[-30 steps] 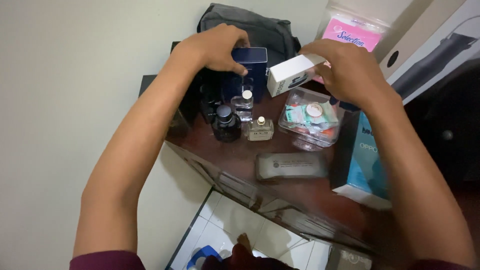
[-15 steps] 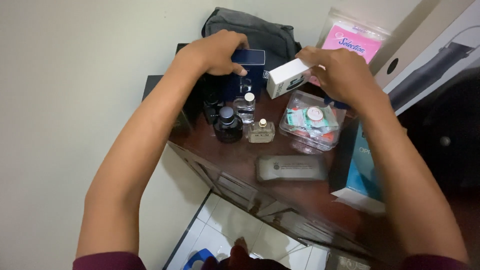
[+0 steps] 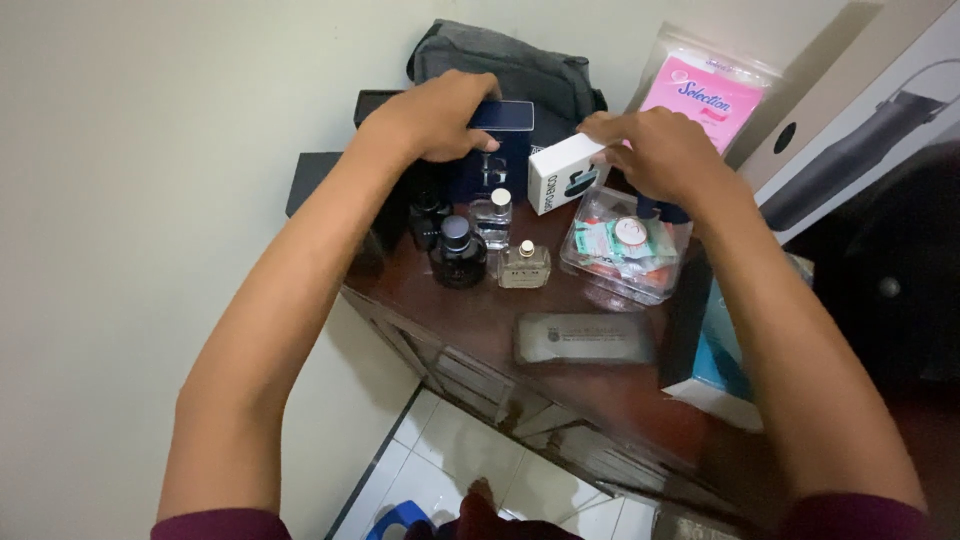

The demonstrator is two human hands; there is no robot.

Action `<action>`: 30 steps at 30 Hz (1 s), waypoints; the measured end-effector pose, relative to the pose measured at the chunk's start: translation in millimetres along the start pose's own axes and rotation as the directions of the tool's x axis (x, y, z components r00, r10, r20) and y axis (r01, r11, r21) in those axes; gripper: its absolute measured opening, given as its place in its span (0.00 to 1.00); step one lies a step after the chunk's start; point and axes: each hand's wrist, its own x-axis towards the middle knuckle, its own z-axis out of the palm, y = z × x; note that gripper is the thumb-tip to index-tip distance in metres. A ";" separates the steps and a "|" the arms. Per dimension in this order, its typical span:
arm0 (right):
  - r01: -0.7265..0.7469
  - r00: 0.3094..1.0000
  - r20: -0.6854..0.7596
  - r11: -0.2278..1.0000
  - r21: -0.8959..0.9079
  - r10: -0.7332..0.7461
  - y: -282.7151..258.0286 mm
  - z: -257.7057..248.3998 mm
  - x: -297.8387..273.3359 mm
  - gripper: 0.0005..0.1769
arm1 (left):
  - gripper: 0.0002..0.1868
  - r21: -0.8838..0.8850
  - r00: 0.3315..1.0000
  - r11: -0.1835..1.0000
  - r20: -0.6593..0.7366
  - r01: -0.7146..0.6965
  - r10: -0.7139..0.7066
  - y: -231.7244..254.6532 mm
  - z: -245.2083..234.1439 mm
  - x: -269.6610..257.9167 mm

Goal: The person wipes several small items with a blue cloth, including a phone case, a pink package, a plastic container, a white box, a roll of tape, and a plastic-wrapped item, then places them on a wooden cabinet.

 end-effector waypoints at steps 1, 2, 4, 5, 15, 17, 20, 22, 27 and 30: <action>0.001 1.000 -0.002 1.000 -0.001 -0.001 -1.8 -0.9 1.1 0.19 | 0.27 0.001 1.000 1.000 -0.002 0.000 0.000 1.3 -1.7 -0.3; -0.009 1.000 0.005 1.000 0.005 0.009 -3.7 -0.5 1.2 0.20 | 0.25 -0.010 1.000 1.000 0.010 0.002 -0.002 2.5 -1.7 -1.1; -0.017 1.000 0.012 1.000 0.010 0.016 -4.9 1.0 1.5 0.21 | 0.23 -0.022 1.000 1.000 0.020 0.007 -0.006 3.8 -0.6 -1.1; -0.019 1.000 0.012 1.000 0.022 0.019 -4.1 2.0 1.6 0.21 | 0.23 -0.024 1.000 1.000 0.016 -0.003 0.004 4.0 0.4 -0.3; 0.034 0.999 0.031 0.999 -0.016 -0.033 7.2 12.3 7.3 0.17 | 0.21 -0.022 1.000 0.999 -0.011 -0.030 0.030 5.5 7.4 4.4; 0.032 0.999 0.017 0.999 0.008 -0.032 -1.6 5.9 4.7 0.20 | 0.19 -0.017 0.998 0.999 -0.031 -0.047 0.046 3.9 8.4 7.1; 0.085 0.996 -0.015 0.996 0.016 -0.085 -8.4 4.6 0.7 0.22 | 0.19 0.003 0.994 0.996 -0.068 -0.084 0.084 -1.7 12.2 12.7; 0.143 0.989 -0.039 0.990 -0.003 -0.143 -14.0 4.3 -0.8 0.19 | 0.20 0.022 0.990 0.994 -0.090 -0.105 0.106 -1.6 10.5 14.3; 0.099 0.995 0.002 0.995 -0.032 -0.099 -36.1 0.9 -1.8 0.08 | 0.18 -0.031 0.999 0.999 -0.029 -0.024 0.023 6.3 6.1 14.2; 0.089 0.995 -0.043 0.994 -0.063 -0.092 -37.8 -4.0 -0.6 0.09 | 0.19 -0.071 1.000 0.997 -0.008 0.022 -0.022 10.3 0.1 9.0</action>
